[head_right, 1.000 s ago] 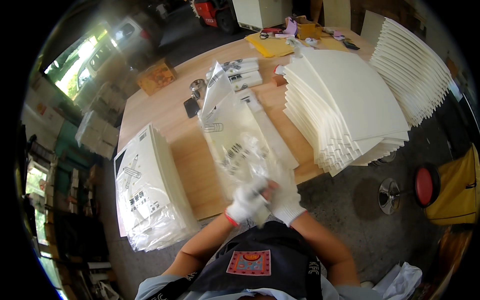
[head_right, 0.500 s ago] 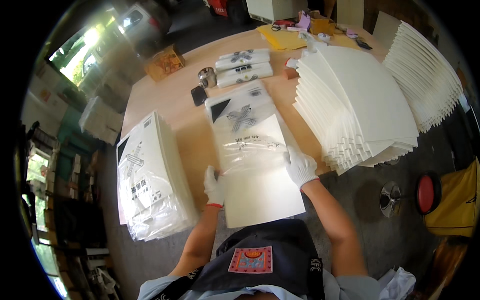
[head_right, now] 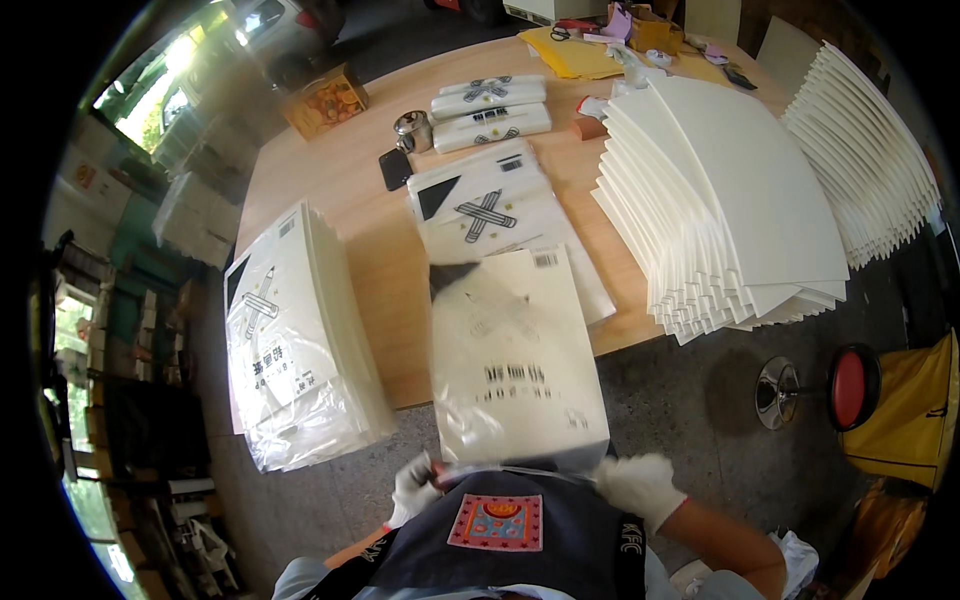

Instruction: The person repeatedly picks up stacks of white paper sheets from a table and places them into clear plastic packaging bags. The person then folds the top of the bag to seal the contents. This process is repeated continuously throughout the clip.

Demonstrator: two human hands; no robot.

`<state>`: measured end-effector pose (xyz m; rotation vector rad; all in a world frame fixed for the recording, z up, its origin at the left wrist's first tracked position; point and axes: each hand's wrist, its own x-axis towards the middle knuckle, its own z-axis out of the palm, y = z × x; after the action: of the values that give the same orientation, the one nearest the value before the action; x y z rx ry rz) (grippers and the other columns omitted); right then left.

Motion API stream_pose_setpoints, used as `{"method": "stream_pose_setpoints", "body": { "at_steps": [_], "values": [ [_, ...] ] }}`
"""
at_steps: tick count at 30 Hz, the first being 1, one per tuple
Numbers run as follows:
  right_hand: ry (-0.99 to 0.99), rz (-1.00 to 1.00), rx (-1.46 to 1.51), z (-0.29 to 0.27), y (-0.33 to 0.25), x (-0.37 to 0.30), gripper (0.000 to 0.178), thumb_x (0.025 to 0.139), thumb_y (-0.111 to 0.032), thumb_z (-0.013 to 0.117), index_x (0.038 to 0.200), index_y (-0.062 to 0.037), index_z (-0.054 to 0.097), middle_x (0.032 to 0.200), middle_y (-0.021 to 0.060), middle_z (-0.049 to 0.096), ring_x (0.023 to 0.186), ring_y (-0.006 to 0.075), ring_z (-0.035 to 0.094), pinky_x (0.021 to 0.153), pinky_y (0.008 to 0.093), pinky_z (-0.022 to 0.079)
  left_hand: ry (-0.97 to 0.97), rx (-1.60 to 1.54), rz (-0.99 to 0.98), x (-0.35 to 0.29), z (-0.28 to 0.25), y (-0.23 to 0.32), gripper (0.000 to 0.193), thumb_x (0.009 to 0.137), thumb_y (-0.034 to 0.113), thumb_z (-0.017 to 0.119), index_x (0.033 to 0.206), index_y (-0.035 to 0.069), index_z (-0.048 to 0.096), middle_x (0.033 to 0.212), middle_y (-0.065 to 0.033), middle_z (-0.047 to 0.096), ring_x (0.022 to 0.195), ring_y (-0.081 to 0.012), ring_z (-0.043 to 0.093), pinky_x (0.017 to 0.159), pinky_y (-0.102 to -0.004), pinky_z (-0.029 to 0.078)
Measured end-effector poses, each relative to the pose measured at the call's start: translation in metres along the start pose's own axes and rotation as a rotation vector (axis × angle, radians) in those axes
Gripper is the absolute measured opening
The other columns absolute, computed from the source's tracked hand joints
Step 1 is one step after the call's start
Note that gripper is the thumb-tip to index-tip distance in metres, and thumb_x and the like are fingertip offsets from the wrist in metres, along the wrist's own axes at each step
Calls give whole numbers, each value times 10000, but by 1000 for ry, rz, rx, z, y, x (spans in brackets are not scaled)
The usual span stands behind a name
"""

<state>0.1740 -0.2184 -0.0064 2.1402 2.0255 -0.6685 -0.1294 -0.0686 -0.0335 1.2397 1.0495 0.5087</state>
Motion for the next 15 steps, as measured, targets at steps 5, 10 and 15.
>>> {"method": "stream_pose_setpoints", "body": {
  "at_steps": [5,10,15],
  "values": [
    [499,-260,18,11,9,33,282,840,-326,537,681,-94,563,589,75,582,479,289,551,487,415,457,-56,500,376,31,10,13,149,813,54,651,751,51,516,630,11,489,585,-68,455,551,-227,400],
    [475,58,61,-15,33,73,300,797,-311,558,576,-108,552,594,135,573,514,289,571,455,423,434,286,609,240,84,-7,-58,140,763,129,602,730,49,491,607,-75,526,570,-193,546,533,-342,436],
    [41,12,-5,72,68,52,284,871,-315,447,803,-117,639,817,121,659,702,303,634,659,389,499,206,558,-41,36,-42,-115,214,815,287,602,876,82,592,771,-83,631,704,-234,631,645,-364,496]
  ]
}}
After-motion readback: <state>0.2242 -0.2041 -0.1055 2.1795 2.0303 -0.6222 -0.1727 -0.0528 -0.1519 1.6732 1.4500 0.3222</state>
